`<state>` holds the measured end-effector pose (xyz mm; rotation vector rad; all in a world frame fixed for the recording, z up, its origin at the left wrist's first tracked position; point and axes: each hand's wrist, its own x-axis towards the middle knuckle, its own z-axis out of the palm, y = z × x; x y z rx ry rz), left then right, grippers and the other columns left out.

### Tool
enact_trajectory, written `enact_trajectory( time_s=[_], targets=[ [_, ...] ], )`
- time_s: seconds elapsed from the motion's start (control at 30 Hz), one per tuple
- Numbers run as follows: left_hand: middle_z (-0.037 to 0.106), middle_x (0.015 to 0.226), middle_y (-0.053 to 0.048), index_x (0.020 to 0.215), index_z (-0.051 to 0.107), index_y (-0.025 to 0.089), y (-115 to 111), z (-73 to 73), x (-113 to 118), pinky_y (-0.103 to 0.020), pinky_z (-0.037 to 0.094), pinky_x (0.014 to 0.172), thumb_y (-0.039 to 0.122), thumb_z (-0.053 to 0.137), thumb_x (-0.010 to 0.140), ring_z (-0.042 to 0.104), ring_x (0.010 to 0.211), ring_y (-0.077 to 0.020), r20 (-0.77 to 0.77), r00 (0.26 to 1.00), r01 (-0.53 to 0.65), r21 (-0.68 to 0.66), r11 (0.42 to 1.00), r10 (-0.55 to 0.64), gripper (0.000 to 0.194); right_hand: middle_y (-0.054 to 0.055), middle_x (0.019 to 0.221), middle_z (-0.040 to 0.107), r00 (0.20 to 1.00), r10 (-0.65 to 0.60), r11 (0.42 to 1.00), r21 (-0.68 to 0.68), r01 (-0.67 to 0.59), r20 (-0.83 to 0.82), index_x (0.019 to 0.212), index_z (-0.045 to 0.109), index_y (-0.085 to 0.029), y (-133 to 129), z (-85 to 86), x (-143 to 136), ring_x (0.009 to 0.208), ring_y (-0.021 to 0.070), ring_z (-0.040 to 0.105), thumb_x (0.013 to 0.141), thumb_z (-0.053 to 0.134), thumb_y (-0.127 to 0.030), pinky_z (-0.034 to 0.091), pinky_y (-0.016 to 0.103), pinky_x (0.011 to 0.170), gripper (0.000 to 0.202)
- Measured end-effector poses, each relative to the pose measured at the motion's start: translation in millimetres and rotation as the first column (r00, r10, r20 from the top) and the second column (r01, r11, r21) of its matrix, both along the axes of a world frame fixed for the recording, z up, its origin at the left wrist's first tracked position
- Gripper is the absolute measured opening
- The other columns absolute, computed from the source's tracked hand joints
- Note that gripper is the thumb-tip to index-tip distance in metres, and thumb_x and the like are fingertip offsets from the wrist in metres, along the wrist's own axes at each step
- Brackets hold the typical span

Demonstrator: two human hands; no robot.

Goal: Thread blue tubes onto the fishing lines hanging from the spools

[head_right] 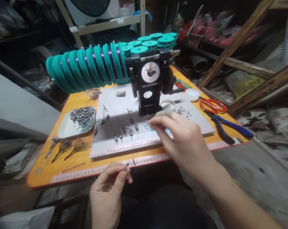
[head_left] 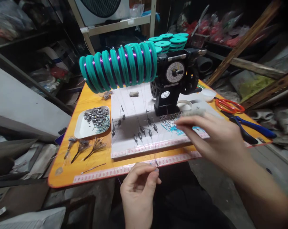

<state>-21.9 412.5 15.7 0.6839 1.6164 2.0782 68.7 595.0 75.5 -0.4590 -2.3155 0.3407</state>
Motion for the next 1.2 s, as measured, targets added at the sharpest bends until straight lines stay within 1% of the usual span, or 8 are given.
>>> enact_trajectory(
  time_s=[0.03,0.13,0.2,0.3,0.5,0.73,0.93,1.2],
  targets=[
    [0.068,0.079,0.001,0.085,0.073,0.022,0,-0.5,0,-0.016,0.055,0.058,0.014,0.071,0.084,0.065,0.061,-0.0079,0.014,1.0,0.023,0.018,1.0,-0.023,0.009,0.004,0.09,0.071,0.997,0.061,0.995,-0.077,-0.064,-0.042,0.098,0.065,-0.024,-17,-0.6,5,0.081,0.0177,0.067,0.091,0.061,-0.013,0.052,0.029,0.071,0.013],
    [0.067,0.082,0.0,0.087,0.072,0.022,-3,-1.1,0,-0.017,0.056,0.061,0.014,0.068,0.086,0.064,0.064,-0.0085,0.063,0.991,0.11,0.102,0.989,-0.116,0.009,0.001,0.093,0.072,0.972,0.216,0.92,-0.315,-0.236,-0.097,0.105,0.061,-0.027,-62,-9.0,15,0.08,0.015,0.069,0.091,0.058,-0.009,0.055,0.024,0.068,0.024],
    [0.065,0.082,0.0,0.086,0.07,0.022,-5,-0.7,0,-0.018,0.055,0.062,0.016,0.066,0.087,0.063,0.064,-0.0079,0.118,0.978,0.156,0.152,0.976,-0.174,0.007,0.0,0.091,0.072,0.965,0.231,0.884,-0.388,-0.262,-0.124,0.107,0.06,-0.029,-80,-16.6,16,0.079,0.0142,0.07,0.09,0.058,-0.007,0.056,0.022,0.069,0.027],
    [0.06,0.081,0.002,0.085,0.066,0.022,-9,0.3,1,-0.017,0.052,0.065,0.018,0.066,0.088,0.059,0.064,-0.0063,0.19,0.956,0.19,0.187,0.964,-0.225,0.006,-0.001,0.088,0.071,0.964,0.215,0.864,-0.43,-0.263,-0.156,0.104,0.06,-0.029,-90,-23.6,13,0.078,0.0135,0.07,0.09,0.059,-0.007,0.057,0.021,0.069,0.026],
    [0.053,0.077,0.002,0.081,0.062,0.021,-12,1.3,1,-0.018,0.046,0.063,0.023,0.067,0.088,0.05,0.066,-0.0081,0.187,0.956,0.194,0.184,0.964,-0.228,0.008,0.001,0.09,0.072,0.959,0.234,0.87,-0.406,-0.28,-0.161,0.105,0.061,-0.028,-92,-22.6,13,0.079,0.0136,0.071,0.089,0.059,-0.005,0.057,0.021,0.071,0.028],
    [0.053,0.078,0.002,0.081,0.062,0.021,-11,1.8,2,-0.019,0.045,0.064,0.025,0.066,0.088,0.048,0.067,-0.009,0.187,0.955,0.199,0.179,0.964,-0.232,0.01,0.001,0.091,0.072,0.954,0.247,0.864,-0.407,-0.297,-0.17,0.11,0.062,-0.03,-94,-21.4,15,0.08,0.0138,0.071,0.089,0.059,-0.005,0.058,0.02,0.07,0.033],
    [0.052,0.078,0.002,0.082,0.062,0.022,-12,-0.2,2,-0.019,0.045,0.062,0.023,0.065,0.088,0.048,0.067,-0.0093,0.202,0.947,0.207,0.203,0.957,-0.248,0.007,0.002,0.089,0.071,0.955,0.25,0.876,-0.382,-0.293,-0.157,0.106,0.06,-0.026,-94,-21.5,14,0.077,0.0123,0.071,0.089,0.059,-0.004,0.058,0.017,0.07,0.028],
    [0.054,0.079,0.001,0.08,0.062,0.02,-11,1.0,4,-0.018,0.045,0.066,0.023,0.067,0.088,0.049,0.069,-0.0092,0.19,0.961,0.172,0.155,0.973,-0.2,0.009,0.004,0.088,0.071,0.948,0.248,0.92,-0.257,-0.295,-0.2,0.104,0.064,-0.02,-95,-18.6,12,0.083,0.0122,0.072,0.088,0.055,0.0,0.058,0.016,0.075,0.027]
  ],
)
